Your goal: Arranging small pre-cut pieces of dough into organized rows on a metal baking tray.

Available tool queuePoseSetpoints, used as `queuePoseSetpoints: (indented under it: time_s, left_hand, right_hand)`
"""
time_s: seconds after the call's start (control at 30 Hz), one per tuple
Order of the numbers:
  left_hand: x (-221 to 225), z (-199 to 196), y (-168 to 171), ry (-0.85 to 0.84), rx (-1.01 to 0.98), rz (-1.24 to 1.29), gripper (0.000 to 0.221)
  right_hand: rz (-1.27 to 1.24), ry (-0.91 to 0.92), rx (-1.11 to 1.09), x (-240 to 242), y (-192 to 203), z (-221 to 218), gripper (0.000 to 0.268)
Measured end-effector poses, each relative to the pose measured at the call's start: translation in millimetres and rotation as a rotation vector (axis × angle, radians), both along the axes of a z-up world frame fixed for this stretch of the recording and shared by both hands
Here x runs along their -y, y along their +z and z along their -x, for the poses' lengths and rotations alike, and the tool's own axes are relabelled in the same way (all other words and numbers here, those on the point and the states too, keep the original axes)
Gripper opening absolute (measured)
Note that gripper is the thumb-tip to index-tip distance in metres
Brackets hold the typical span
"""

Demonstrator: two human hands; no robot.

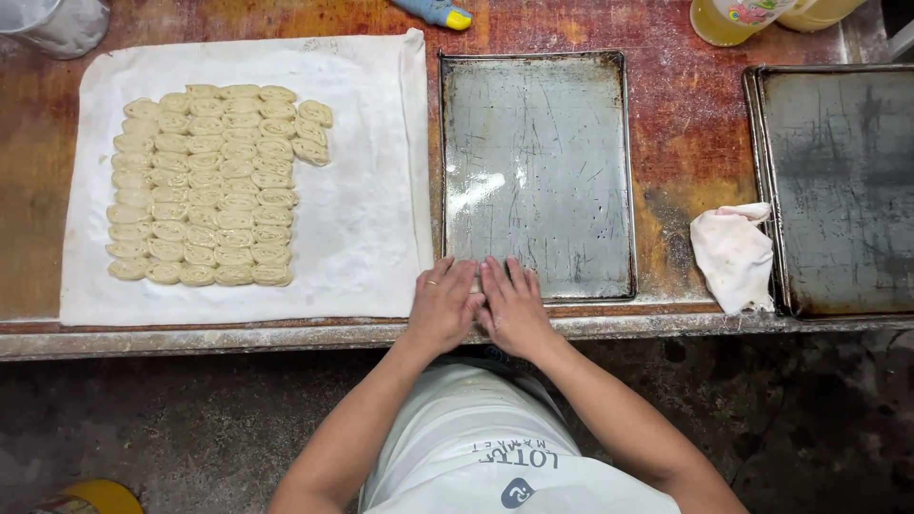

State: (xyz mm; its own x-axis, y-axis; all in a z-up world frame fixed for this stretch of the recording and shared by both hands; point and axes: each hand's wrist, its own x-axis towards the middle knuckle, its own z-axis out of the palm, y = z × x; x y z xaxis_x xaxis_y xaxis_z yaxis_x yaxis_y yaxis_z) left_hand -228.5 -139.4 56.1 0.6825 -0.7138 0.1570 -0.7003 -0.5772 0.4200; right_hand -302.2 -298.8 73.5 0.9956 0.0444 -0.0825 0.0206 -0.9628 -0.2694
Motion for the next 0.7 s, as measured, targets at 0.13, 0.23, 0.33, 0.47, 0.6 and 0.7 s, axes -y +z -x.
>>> queuePoseSetpoints:
  time_s: [0.13, 0.23, 0.33, 0.47, 0.6, 0.7]
  left_hand:
    - [1.2, 6.0, 55.5, -0.144, -0.297, -0.478, 0.079]
    - [-2.4, 6.3, 38.1, -0.098, -0.275, -0.559, 0.083]
    - [-3.6, 8.4, 35.7, -0.068, -0.283, -0.572, 0.084]
    - [-13.4, 5.5, 24.3, -0.056, -0.238, -0.471, 0.081]
    - [-52.2, -55.2, -7.7, 0.088, -0.044, -0.1, 0.078]
    - [-100.2, -145.4, -59.6, 0.302, 0.206, 0.102, 0.056]
  right_hand:
    - [0.076, 0.095, -0.384, -8.2, 25.1, 4.1, 0.074]
    - [0.069, 0.062, -0.388, -0.3, 16.6, 6.7, 0.078]
    - [0.108, 0.049, -0.419, 2.6, 15.0, 7.5, 0.076]
    - [0.144, 0.085, -0.469, 9.5, 24.0, -0.7, 0.077]
    - [0.044, 0.052, -0.198, 9.4, -0.1, -45.1, 0.078]
    - [-0.083, 0.026, 0.091, -18.1, -18.9, -117.8, 0.058]
